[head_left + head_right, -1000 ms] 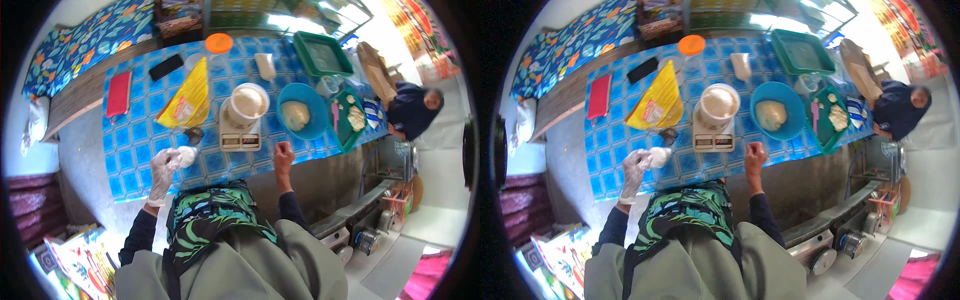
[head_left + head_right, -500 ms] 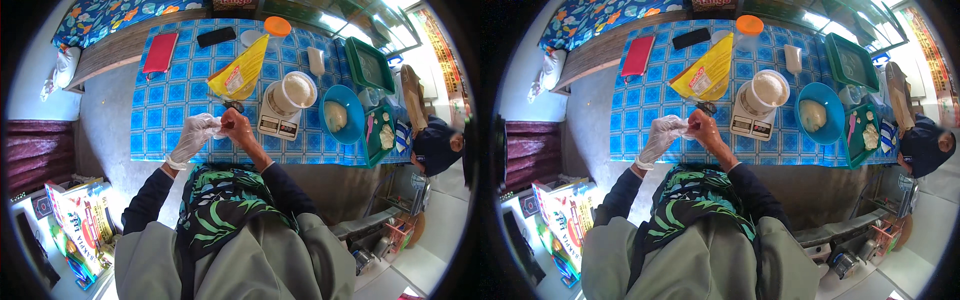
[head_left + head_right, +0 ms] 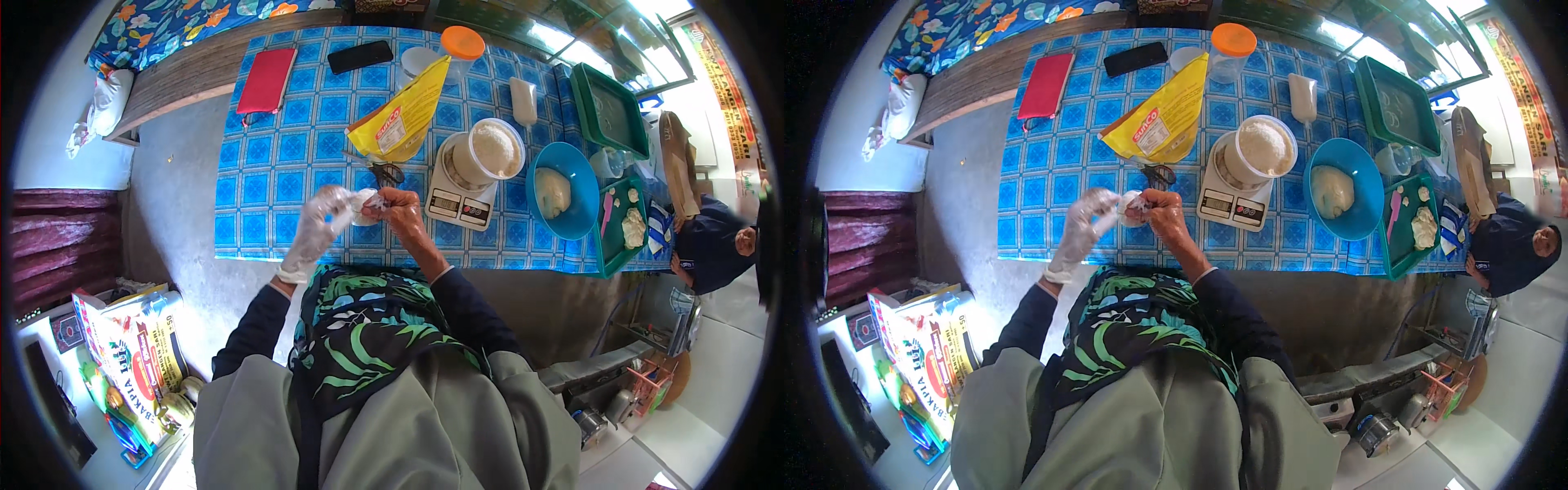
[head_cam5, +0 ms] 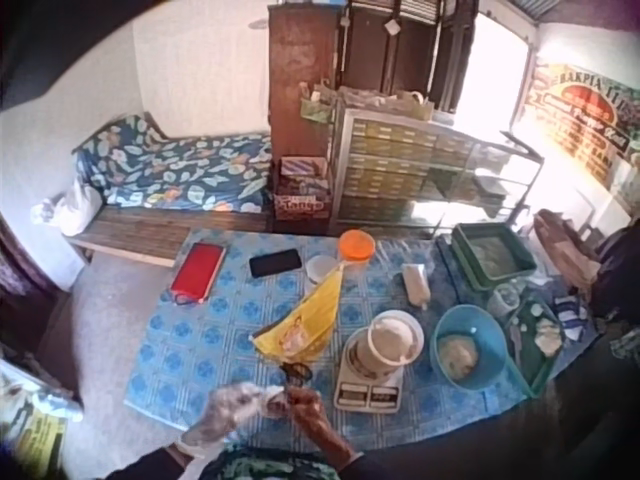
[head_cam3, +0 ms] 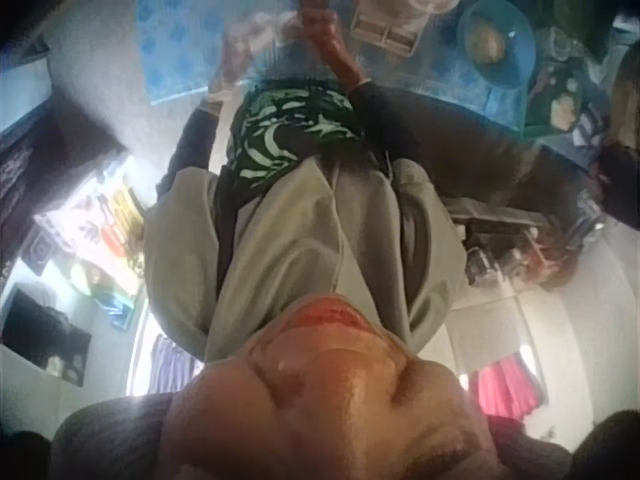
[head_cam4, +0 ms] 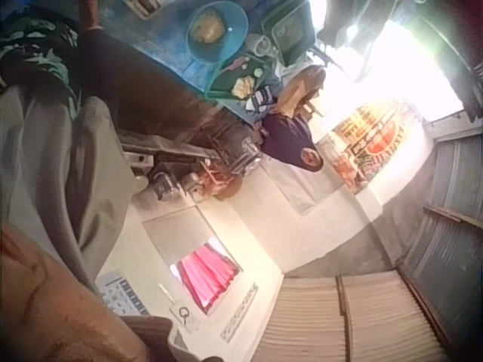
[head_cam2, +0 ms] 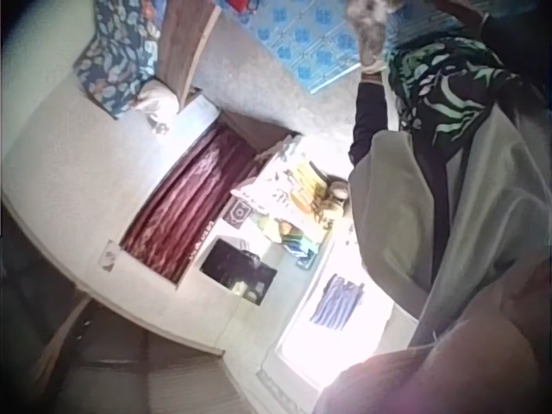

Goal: The person weighs flour on a scale, pours it into a container, and mixes liquid in a glass using a spoon.

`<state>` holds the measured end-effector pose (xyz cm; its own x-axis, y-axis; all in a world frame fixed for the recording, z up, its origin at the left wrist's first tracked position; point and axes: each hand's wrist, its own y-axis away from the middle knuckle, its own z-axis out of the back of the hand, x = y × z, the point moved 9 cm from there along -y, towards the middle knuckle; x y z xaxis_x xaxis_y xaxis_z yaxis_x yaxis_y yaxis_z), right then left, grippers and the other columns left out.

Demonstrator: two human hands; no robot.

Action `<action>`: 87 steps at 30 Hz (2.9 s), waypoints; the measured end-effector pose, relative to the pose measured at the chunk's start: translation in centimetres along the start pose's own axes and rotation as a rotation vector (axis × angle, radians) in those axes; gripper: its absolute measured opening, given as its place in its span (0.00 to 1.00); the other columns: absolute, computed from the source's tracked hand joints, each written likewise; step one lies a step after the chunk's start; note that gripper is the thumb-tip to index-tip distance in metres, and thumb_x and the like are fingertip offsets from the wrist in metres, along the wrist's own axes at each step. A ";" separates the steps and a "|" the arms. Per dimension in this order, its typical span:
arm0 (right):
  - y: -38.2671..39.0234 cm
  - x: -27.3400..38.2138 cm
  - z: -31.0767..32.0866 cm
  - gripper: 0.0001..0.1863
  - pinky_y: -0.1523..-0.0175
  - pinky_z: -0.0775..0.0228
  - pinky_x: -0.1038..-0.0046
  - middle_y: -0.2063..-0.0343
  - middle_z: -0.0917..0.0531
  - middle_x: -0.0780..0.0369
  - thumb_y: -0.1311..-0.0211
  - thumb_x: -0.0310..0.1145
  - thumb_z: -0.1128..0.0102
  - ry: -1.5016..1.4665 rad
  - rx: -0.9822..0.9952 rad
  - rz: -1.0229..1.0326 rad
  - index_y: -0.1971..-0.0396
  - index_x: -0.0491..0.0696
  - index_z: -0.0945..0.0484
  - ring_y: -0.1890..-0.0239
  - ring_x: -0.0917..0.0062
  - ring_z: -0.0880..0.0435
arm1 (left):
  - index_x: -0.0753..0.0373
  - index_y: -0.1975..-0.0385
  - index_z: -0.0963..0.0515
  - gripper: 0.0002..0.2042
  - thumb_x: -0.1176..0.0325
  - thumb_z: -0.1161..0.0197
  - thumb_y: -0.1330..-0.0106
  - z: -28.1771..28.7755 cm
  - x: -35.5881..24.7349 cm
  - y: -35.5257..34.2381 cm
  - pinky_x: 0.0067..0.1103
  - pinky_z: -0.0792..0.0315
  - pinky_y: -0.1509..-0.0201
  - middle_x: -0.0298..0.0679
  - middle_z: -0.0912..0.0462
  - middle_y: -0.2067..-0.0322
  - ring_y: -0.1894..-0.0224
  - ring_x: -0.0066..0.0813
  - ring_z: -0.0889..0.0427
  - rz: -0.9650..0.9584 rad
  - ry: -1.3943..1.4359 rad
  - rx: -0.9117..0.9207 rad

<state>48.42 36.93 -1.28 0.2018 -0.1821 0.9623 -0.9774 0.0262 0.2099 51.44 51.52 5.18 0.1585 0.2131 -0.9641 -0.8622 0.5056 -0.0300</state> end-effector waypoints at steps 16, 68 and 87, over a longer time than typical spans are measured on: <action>3.5 8.5 -5.3 0.08 0.66 0.29 0.66 0.73 0.26 0.60 0.60 0.24 0.38 1.023 0.344 0.859 0.76 0.46 0.26 0.66 0.66 0.24 | 0.64 0.70 0.21 0.04 0.72 0.36 0.41 -0.2 -3.6 0.5 0.28 0.26 0.60 0.43 0.18 0.69 0.65 0.42 0.19 -0.309 -0.370 0.012; 4.4 5.8 -5.5 0.11 0.68 0.30 0.68 0.77 0.23 0.59 0.50 0.20 0.36 0.307 0.134 0.650 0.68 0.43 0.28 0.73 0.67 0.20 | 0.68 0.73 0.22 0.09 0.67 0.42 0.40 -1.5 3.1 1.7 0.17 0.30 0.72 0.35 0.21 0.75 0.75 0.18 0.26 0.285 0.419 0.054; 1.4 -3.4 -2.5 0.06 0.72 0.29 0.71 0.80 0.17 0.60 0.57 0.27 0.32 0.188 -0.082 -0.107 0.78 0.43 0.18 0.76 0.78 0.20 | 0.69 0.69 0.21 0.06 0.77 0.34 0.45 -1.2 3.2 3.9 0.17 0.28 0.67 0.36 0.19 0.72 0.73 0.19 0.23 0.344 0.336 -0.086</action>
<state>46.53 40.05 -3.82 0.3201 -0.0017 0.9474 -0.9428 0.0976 0.3187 48.05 53.18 1.67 -0.2944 0.0668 -0.9533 -0.8764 0.3789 0.2972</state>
